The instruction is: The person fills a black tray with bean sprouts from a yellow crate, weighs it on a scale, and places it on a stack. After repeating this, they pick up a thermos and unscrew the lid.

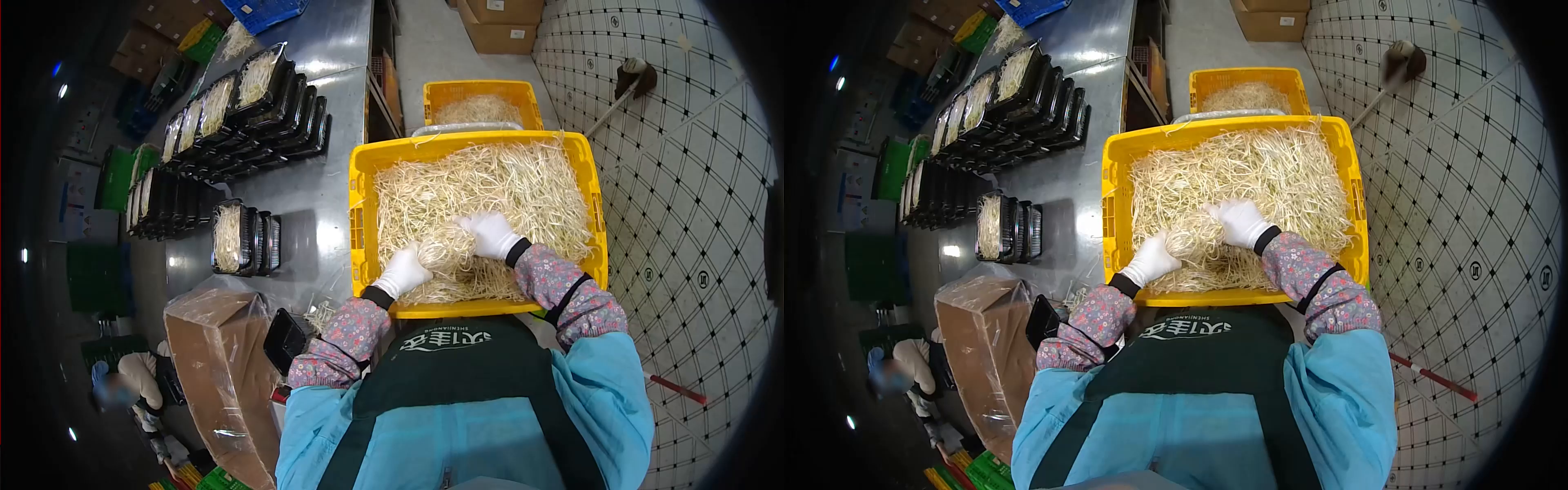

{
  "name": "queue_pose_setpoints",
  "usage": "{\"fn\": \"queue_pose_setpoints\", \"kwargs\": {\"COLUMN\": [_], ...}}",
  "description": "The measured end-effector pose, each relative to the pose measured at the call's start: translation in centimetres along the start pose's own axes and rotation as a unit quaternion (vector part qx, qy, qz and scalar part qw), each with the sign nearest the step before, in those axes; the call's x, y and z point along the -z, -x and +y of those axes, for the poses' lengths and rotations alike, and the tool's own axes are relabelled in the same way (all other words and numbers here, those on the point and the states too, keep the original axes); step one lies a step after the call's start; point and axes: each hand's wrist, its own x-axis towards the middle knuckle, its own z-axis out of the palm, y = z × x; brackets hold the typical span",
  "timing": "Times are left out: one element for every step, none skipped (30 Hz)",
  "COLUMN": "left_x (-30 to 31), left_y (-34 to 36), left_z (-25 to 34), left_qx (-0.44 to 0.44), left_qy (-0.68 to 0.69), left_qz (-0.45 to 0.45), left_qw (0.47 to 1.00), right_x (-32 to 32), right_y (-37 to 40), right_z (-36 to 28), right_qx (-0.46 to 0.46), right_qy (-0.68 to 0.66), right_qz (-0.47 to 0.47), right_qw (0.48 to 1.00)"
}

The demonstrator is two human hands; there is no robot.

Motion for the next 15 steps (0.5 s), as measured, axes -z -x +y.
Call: {"fn": "queue_pose_setpoints", "kwargs": {"left_x": [0.6, 1.2, 1.7, 2.3, 2.8, 3.3, 3.4, 2.9, 2.3, 2.1, 1.8, 2.2, 2.7, 3.2, 4.6], "left_y": [0.4, 0.9, 1.2, 2.6, 3.9, 5.0, 5.2, 5.2, 5.1, 4.9, 4.7, 4.8, 4.8, 4.7, 4.6], "left_z": [0.3, 0.6, 0.9, 0.7, 0.6, 0.4, -0.7, -2.2, -3.0, -2.6, -2.2, -1.1, -0.1, 0.7, 2.4], "left_qx": [-0.01, -0.02, -0.039, -0.047, -0.057, -0.061, -0.09, -0.119, -0.148, -0.179, -0.22, -0.259, -0.297, -0.299, -0.237], "left_qy": [-0.009, -0.018, -0.025, -0.036, -0.044, -0.06, -0.069, -0.077, -0.083, -0.102, -0.147, -0.194, -0.241, -0.239, -0.191], "left_qz": [-0.005, -0.01, 0.005, 0.012, 0.018, 0.025, 0.038, 0.048, 0.053, 0.032, 0.044, 0.056, 0.07, 0.027, -0.036], "left_qw": [1.0, 1.0, 0.999, 0.998, 0.997, 0.996, 0.993, 0.989, 0.984, 0.978, 0.963, 0.945, 0.921, 0.923, 0.952], "right_x": [0.5, 1.0, 1.8, 2.2, 2.6, 4.5, 6.6, 7.7, 7.5, 7.6, 7.6, 6.3, 5.0, 5.1, 4.9], "right_y": [-0.1, -0.2, -0.3, -0.1, 0.2, 0.5, 0.4, -0.2, -0.5, -1.3, -2.3, -3.4, -4.3, -4.9, -4.9], "right_z": [0.6, 1.3, 2.5, 3.2, 4.0, 4.7, 5.0, 5.1, 4.5, 3.4, 2.3, 0.8, -0.9, -3.0, -4.4], "right_qx": [0.023, 0.046, 0.032, 0.018, 0.004, -0.036, -0.074, -0.087, -0.074, -0.061, -0.046, -0.035, -0.024, -0.016, -0.009], "right_qy": [0.005, 0.01, 0.026, 0.028, 0.032, -0.008, -0.051, -0.048, -0.053, -0.055, -0.057, -0.069, -0.081, -0.054, -0.028], "right_qz": [0.015, 0.031, 0.054, 0.074, 0.091, 0.109, 0.13, 0.142, 0.145, 0.148, 0.152, 0.118, 0.086, 0.02, -0.048], "right_qw": [1.0, 0.998, 0.998, 0.997, 0.995, 0.993, 0.987, 0.985, 0.985, 0.986, 0.986, 0.99, 0.993, 0.998, 0.998]}}
